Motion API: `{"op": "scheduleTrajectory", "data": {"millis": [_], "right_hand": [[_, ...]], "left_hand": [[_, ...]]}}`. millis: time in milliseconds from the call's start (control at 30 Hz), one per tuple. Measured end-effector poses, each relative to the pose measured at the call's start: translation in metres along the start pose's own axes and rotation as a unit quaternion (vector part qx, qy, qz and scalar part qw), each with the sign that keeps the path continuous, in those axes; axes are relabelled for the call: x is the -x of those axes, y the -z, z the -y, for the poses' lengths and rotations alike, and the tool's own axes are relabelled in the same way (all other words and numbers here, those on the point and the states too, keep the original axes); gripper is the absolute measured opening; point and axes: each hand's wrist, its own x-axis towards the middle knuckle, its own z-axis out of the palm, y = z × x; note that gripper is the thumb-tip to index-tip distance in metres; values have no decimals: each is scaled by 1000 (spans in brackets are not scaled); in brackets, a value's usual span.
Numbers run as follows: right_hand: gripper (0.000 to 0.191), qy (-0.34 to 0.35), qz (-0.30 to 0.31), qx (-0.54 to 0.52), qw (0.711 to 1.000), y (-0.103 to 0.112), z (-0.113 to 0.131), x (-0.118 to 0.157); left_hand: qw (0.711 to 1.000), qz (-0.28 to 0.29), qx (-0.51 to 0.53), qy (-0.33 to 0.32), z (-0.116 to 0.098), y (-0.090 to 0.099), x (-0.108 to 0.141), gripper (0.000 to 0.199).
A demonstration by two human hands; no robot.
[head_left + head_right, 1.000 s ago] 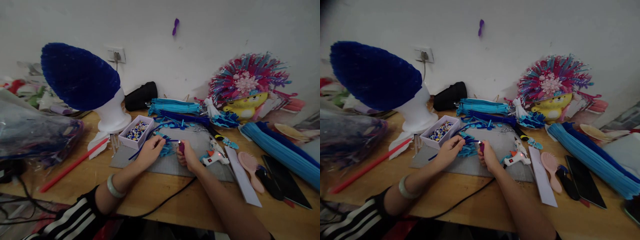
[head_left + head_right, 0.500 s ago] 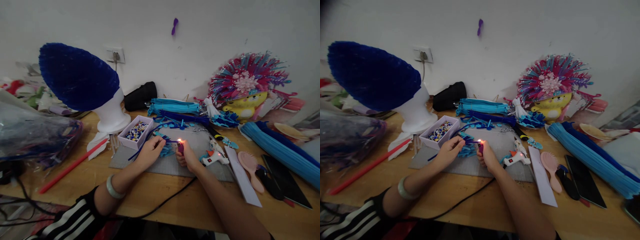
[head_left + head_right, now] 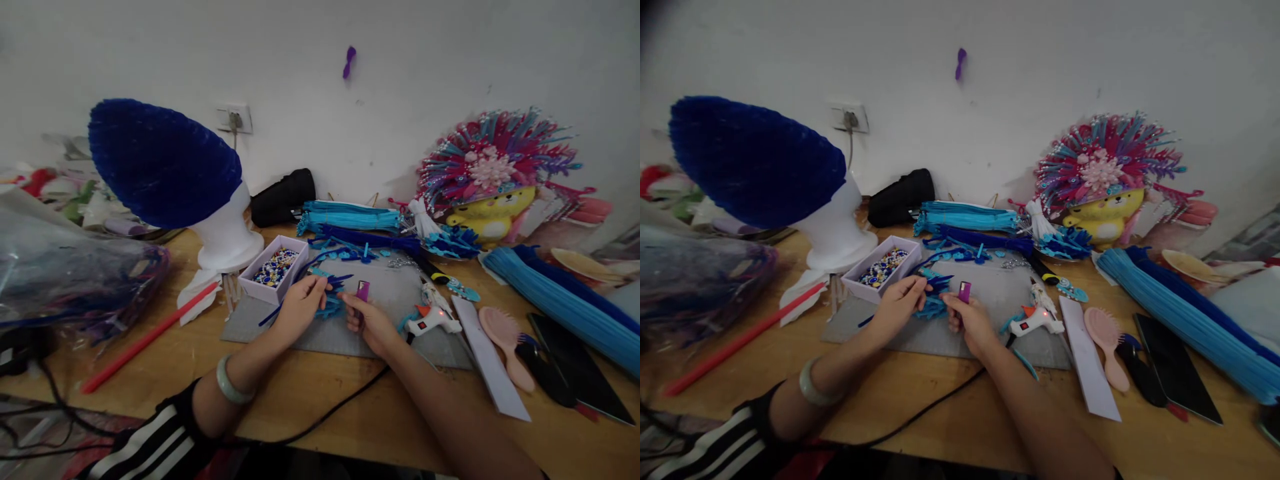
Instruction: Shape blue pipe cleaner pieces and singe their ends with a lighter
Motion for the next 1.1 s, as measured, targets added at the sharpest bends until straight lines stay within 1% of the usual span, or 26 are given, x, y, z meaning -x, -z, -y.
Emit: {"op": "scheduleTrajectory", "data": {"millis": [67, 167, 267, 400, 500, 633, 700, 767, 833, 933, 1000, 1100], "right_hand": [[44, 25, -20, -31, 999, -5, -4, 1], [42, 56, -34, -55, 996, -9, -6, 2], [41, 68, -32, -48, 996, -10, -3, 3], [38, 71, -38, -19, 997, -11, 0, 3], [35, 81, -59, -4, 995, -10, 2, 3], [31, 91, -64, 30, 993, -5, 4, 1], [29, 97, -74, 62, 991, -2, 4, -1], [28, 101, -84, 101, 986, 1, 3, -2], [27, 101, -85, 147, 980, 3, 3, -3], [24, 117, -70, 228, 964, 3, 7, -1], [19, 134, -62, 275, 950, 2, 11, 1], [14, 140, -62, 311, 938, -1, 17, 4]], "left_hand": [[1000, 17, -3, -7, 1, -2, 0, 35], [998, 59, -20, -15, 3, -5, 3, 35], [994, 101, -44, -7, 2, -7, 6, 34], [989, 122, -78, -15, -1, -6, 7, 35], [991, 98, -87, -41, 0, -4, 5, 31], [995, 27, -77, -61, 3, -1, 3, 16], [993, -8, -91, -74, 5, 1, 2, 17], [988, -29, -114, -101, 5, 3, 2, 21], [981, -27, -136, -136, 6, 4, 2, 21], [969, 1, -166, -184, 7, 5, 1, 13], [962, 17, -184, -203, 9, 5, 1, 8], [956, 34, -198, -213, 12, 4, 1, 8]]}}
